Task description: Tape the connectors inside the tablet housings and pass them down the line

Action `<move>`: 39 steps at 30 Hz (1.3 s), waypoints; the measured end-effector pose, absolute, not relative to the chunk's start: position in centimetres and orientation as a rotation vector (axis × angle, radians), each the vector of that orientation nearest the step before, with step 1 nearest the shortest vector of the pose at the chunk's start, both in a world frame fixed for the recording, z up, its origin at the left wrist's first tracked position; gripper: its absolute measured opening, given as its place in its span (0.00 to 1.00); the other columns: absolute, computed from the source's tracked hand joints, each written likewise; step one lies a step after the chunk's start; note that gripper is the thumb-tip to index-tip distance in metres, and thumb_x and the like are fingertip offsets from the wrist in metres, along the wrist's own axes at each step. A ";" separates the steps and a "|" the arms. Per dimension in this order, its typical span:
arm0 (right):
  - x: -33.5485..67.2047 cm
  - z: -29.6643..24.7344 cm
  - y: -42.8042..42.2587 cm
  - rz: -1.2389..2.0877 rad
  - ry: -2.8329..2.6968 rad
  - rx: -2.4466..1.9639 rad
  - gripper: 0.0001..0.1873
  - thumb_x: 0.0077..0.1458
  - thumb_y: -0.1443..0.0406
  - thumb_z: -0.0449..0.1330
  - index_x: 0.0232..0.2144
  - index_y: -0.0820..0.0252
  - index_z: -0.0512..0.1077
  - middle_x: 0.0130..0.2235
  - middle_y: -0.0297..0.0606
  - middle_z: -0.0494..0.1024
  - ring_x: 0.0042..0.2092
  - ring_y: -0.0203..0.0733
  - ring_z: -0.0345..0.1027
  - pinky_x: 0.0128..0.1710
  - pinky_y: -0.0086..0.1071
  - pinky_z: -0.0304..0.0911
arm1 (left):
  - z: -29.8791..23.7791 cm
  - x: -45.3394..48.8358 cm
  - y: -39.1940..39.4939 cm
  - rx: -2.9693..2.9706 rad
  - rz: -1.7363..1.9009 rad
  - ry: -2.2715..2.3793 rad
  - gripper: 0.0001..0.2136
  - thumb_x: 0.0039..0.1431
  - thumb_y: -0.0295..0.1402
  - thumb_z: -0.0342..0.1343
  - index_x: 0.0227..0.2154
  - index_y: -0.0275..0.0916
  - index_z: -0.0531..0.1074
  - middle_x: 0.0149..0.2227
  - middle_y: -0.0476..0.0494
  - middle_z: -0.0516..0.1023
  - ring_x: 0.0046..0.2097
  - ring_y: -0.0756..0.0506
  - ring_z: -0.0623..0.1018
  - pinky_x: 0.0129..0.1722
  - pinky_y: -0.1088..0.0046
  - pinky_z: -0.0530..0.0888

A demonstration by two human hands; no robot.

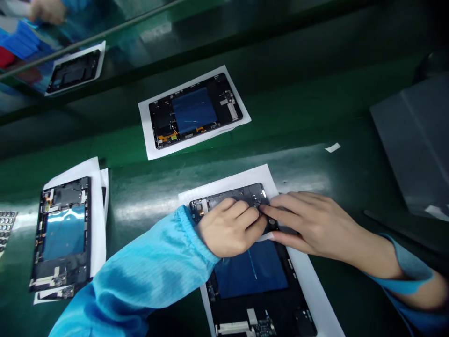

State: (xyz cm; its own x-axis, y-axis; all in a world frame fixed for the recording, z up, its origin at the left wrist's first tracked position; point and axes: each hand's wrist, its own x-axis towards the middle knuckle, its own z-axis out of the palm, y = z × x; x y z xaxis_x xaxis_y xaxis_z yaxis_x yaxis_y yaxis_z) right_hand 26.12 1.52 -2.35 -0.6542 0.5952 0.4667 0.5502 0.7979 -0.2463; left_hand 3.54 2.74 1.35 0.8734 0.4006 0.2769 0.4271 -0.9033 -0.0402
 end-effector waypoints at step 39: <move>26.0 -2.5 1.1 0.183 -2.480 -0.903 0.19 0.66 0.57 0.51 0.51 0.65 0.69 0.42 0.42 0.71 0.40 0.42 0.66 0.39 0.35 0.62 | 1.6 2.8 2.1 -2.882 -0.412 -0.796 0.13 0.67 0.36 0.53 0.43 0.32 0.76 0.44 0.42 0.80 0.47 0.42 0.76 0.49 0.62 0.72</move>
